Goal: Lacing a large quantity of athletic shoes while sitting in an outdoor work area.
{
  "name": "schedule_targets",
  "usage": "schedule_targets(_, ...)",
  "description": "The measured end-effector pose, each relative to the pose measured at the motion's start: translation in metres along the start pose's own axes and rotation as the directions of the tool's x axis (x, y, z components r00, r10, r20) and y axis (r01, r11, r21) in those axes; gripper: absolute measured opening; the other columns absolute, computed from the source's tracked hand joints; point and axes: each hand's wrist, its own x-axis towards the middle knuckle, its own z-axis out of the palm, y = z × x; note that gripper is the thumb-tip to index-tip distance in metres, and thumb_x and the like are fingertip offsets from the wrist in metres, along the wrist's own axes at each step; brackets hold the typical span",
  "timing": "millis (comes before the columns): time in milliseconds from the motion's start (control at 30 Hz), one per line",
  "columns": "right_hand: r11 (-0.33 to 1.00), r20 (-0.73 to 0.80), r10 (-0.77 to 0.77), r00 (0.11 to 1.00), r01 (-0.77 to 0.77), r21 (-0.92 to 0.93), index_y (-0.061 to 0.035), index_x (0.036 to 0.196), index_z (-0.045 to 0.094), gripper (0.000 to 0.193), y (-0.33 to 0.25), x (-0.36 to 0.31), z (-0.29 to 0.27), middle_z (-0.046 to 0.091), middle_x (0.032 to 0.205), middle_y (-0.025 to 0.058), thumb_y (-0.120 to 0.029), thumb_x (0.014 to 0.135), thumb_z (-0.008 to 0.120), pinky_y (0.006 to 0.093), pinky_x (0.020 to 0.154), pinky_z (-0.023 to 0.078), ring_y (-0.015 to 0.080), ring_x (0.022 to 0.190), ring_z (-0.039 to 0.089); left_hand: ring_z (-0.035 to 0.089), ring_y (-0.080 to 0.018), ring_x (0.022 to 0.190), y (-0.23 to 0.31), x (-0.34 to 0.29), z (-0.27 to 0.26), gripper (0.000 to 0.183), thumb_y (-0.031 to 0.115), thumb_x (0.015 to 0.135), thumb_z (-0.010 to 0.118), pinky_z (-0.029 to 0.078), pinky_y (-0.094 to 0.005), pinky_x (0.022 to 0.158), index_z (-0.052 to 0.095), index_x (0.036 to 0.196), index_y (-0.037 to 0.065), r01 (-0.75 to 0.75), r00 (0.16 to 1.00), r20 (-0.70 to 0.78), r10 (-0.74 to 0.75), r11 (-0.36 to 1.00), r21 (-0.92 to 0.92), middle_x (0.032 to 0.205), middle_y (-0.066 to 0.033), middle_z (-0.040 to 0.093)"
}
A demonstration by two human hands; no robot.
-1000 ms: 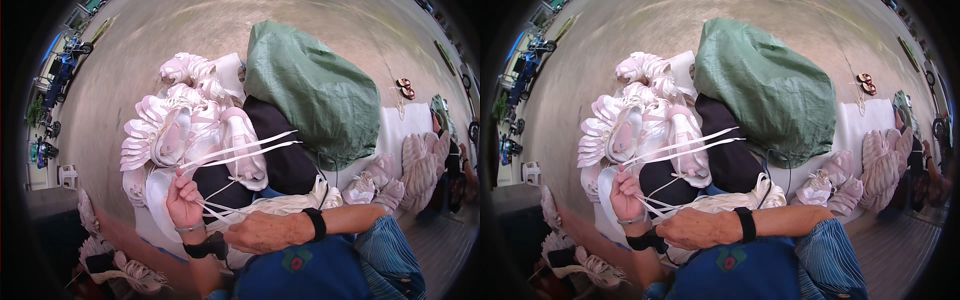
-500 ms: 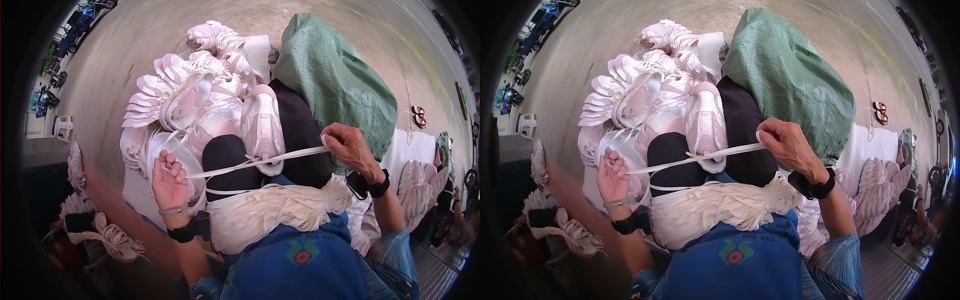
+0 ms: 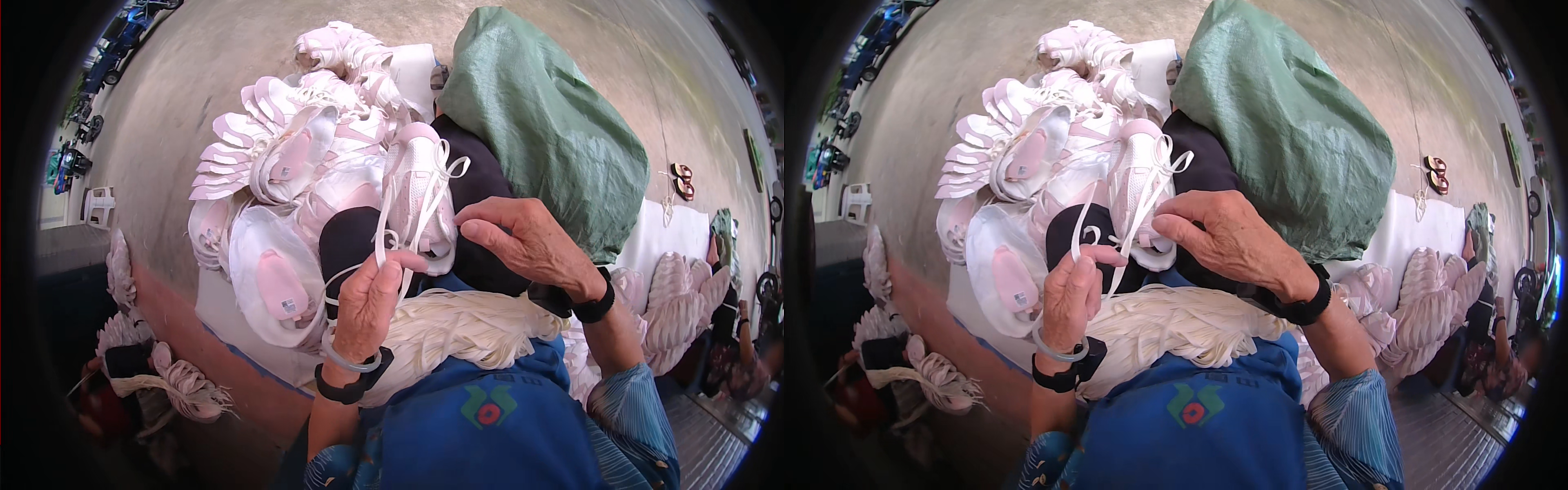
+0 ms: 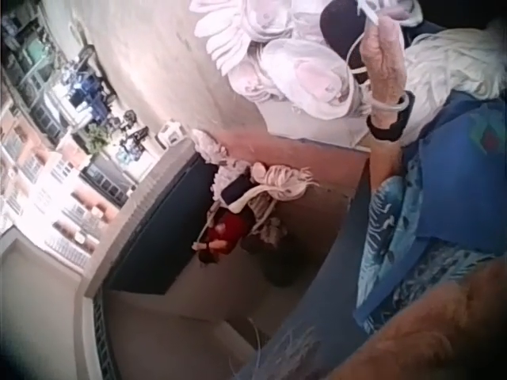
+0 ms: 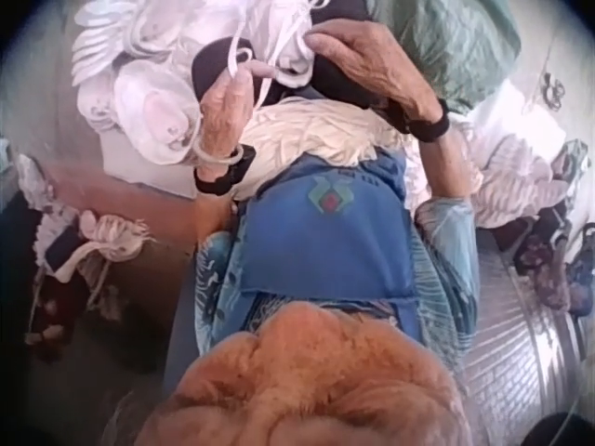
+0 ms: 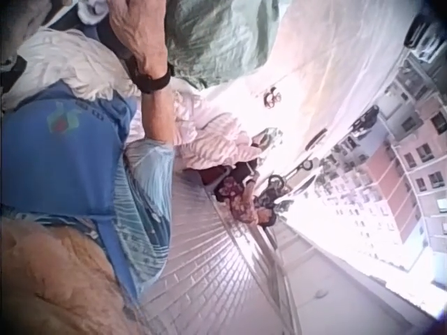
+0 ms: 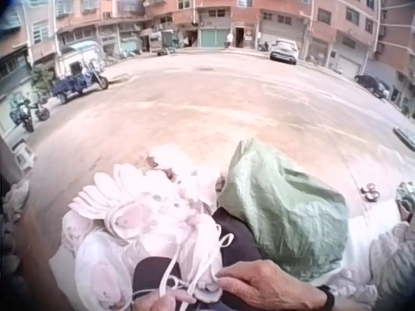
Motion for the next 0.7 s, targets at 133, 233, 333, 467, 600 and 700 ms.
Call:
schedule_targets(133,0.887,0.257,-0.032,0.966,-0.090,0.452,0.0047,0.086,0.062,0.047,-0.014,0.000,0.026,0.057,0.069,0.0163,-0.038,0.099,0.045,0.0353,0.061,0.045,0.0265,0.063,0.055,0.054,-0.0134,0.076,-0.001,-0.006,0.025,0.027,0.018,0.100,0.045,0.044,-0.0277,0.069,0.059,0.100,-0.005,-0.228,0.964,0.164,0.207,0.966,0.122,0.084,-0.0049,0.059)
schedule_targets(233,0.885,0.321,-0.006,0.947,-0.144,0.443,0.0050,0.095,0.064,0.040,-0.002,-0.002,0.038,0.058,0.073,0.0101,-0.032,0.099,0.049,0.0311,0.066,0.045,0.0168,0.069,0.054,0.057,-0.0150,0.080,-0.012,-0.012,0.022,0.028,0.019,0.100,0.046,0.046,-0.0276,0.075,0.060,0.102,-0.005,-0.167,0.959,0.263,0.105,0.960,0.225,0.089,-0.0086,0.063)
schedule_targets(333,0.799,0.370,0.060,0.927,-0.267,0.539,0.0045,0.102,0.065,0.032,-0.008,-0.002,0.037,0.062,0.081,0.0044,-0.025,0.099,0.053,0.0269,0.070,0.046,0.0095,0.076,0.055,0.048,-0.0092,0.067,-0.009,-0.016,0.035,0.034,0.025,0.101,0.043,0.039,-0.0238,0.063,0.060,0.093,-0.003,-0.051,0.985,0.171,0.029,0.991,0.122,0.074,-0.0023,0.053)
schedule_targets(467,0.716,0.189,0.016,0.982,-0.143,0.684,0.0030,0.103,0.065,0.027,0.003,-0.004,0.045,0.061,0.080,0.0023,-0.021,0.099,0.052,0.0230,0.064,0.045,0.0055,0.071,0.053,0.034,-0.0004,0.051,-0.012,-0.021,0.035,0.042,0.033,0.102,0.037,0.027,-0.0179,0.048,0.061,0.092,0.000,0.065,0.989,0.136,-0.061,0.998,-0.026,0.059,0.0057,0.040)
schedule_targets(600,0.630,0.373,-0.013,0.928,-0.283,0.723,0.0031,0.109,0.063,0.026,0.004,-0.004,0.042,0.061,0.081,0.0021,-0.019,0.099,0.051,0.0228,0.066,0.045,0.0053,0.071,0.051,0.037,-0.0027,0.051,-0.021,-0.025,0.036,0.043,0.034,0.102,0.037,0.030,-0.0190,0.049,0.061,0.097,-0.001,0.047,0.992,0.116,-0.045,0.999,-0.017,0.059,0.0044,0.043)
schedule_targets(700,0.568,0.372,0.049,0.927,-0.332,0.753,0.0030,0.115,0.060,0.025,-0.006,-0.006,0.040,0.061,0.085,0.0026,-0.014,0.098,0.053,0.0256,0.069,0.047,0.0074,0.074,0.052,0.042,-0.0050,0.053,-0.019,-0.026,0.036,0.042,0.032,0.103,0.036,0.034,-0.0203,0.051,0.060,0.097,-0.001,0.065,0.997,0.036,-0.065,0.998,0.000,0.060,0.0021,0.047)
